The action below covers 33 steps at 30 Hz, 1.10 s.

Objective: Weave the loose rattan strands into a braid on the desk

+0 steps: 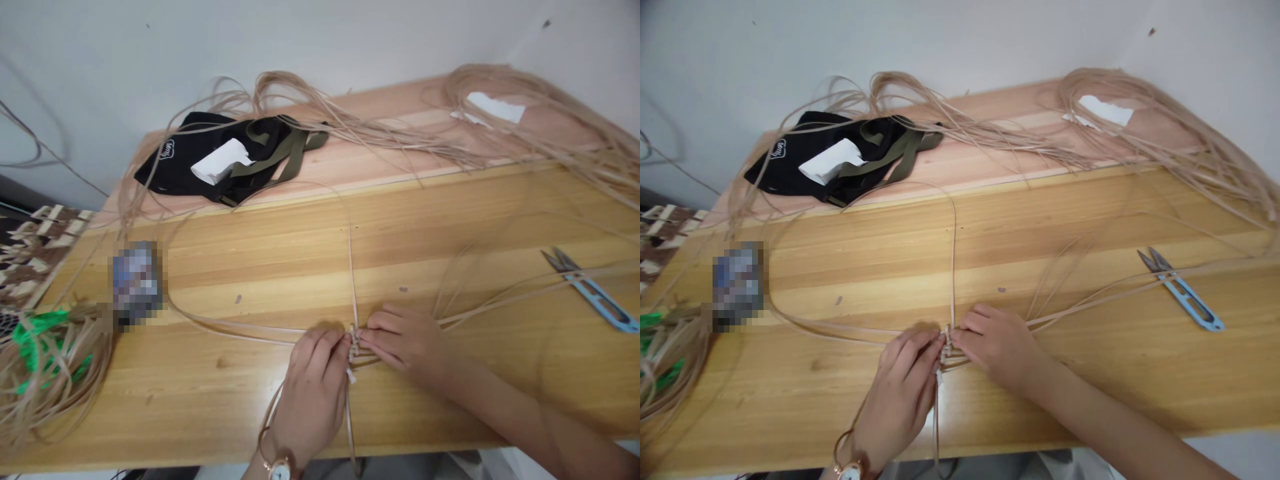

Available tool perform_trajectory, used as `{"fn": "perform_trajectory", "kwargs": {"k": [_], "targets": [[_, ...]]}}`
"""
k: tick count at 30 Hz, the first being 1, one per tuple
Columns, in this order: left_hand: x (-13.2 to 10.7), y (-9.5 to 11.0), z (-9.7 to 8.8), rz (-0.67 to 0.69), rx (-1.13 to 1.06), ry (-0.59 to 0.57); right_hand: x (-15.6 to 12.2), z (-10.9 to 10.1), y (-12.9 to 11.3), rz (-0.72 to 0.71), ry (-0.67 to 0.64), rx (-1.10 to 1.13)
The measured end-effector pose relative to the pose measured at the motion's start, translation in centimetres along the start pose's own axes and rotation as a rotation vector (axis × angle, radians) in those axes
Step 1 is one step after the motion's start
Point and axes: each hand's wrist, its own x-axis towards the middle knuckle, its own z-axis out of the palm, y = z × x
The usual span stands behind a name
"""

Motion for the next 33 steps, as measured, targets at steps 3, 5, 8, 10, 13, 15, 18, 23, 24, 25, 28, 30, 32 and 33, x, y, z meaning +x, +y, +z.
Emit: {"fn": "perform_trajectory", "kwargs": {"k": [3, 5, 8, 10, 13, 15, 18, 23, 24, 25, 28, 30, 32, 33], "targets": [[-0.1, -0.1, 0.1, 0.005, -0.016, -0.016, -0.1, 0.1, 0.0, 0.011, 0.014, 0.012], [-0.1, -0.1, 0.1, 0.007, -0.028, -0.02, -0.1, 0.1, 0.0, 0.016, 0.023, 0.022], [-0.1, -0.1, 0.0, 0.009, -0.038, -0.016, -0.1, 0.1, 0.1, 0.022, 0.034, 0.036], [-0.1, -0.1, 0.0, 0.007, -0.038, -0.013, -0.2, 0.2, 0.1, 0.027, 0.034, 0.051], [-0.1, 0.0, -0.1, 0.007, -0.035, -0.012, -0.2, 0.2, 0.1, 0.042, 0.036, 0.102], [-0.1, 0.0, -0.1, 0.01, -0.034, -0.016, -0.1, 0.0, 0.0, 0.076, 0.023, 0.154], [0.0, -0.1, -0.1, 0.005, -0.032, -0.025, 0.4, -0.3, -0.4, 0.171, -0.019, 0.22], [0.0, -0.1, -0.1, 0.007, -0.029, -0.016, 1.3, -0.6, -0.9, 0.338, -0.06, 0.232], [0.0, 0.0, -0.1, 0.009, -0.029, -0.015, 1.4, -0.6, -1.0, 0.357, -0.071, 0.227], [0.0, 0.0, -0.1, 0.01, -0.031, -0.015, 1.5, -0.7, -1.0, 0.368, -0.082, 0.221], [-0.1, 0.0, -0.1, 0.004, -0.042, -0.017, 1.6, -0.7, -1.0, 0.368, -0.1, 0.202], [-0.1, 0.0, -0.1, -0.001, -0.047, -0.02, 1.6, -0.7, -0.9, 0.351, -0.103, 0.196], [-0.1, -0.1, -0.1, 0.001, -0.054, -0.03, 1.4, -0.7, -0.8, 0.334, -0.099, 0.192], [-0.1, -0.1, -0.2, 0.002, -0.056, -0.034, 1.4, -0.7, -0.8, 0.326, -0.097, 0.193]]}}
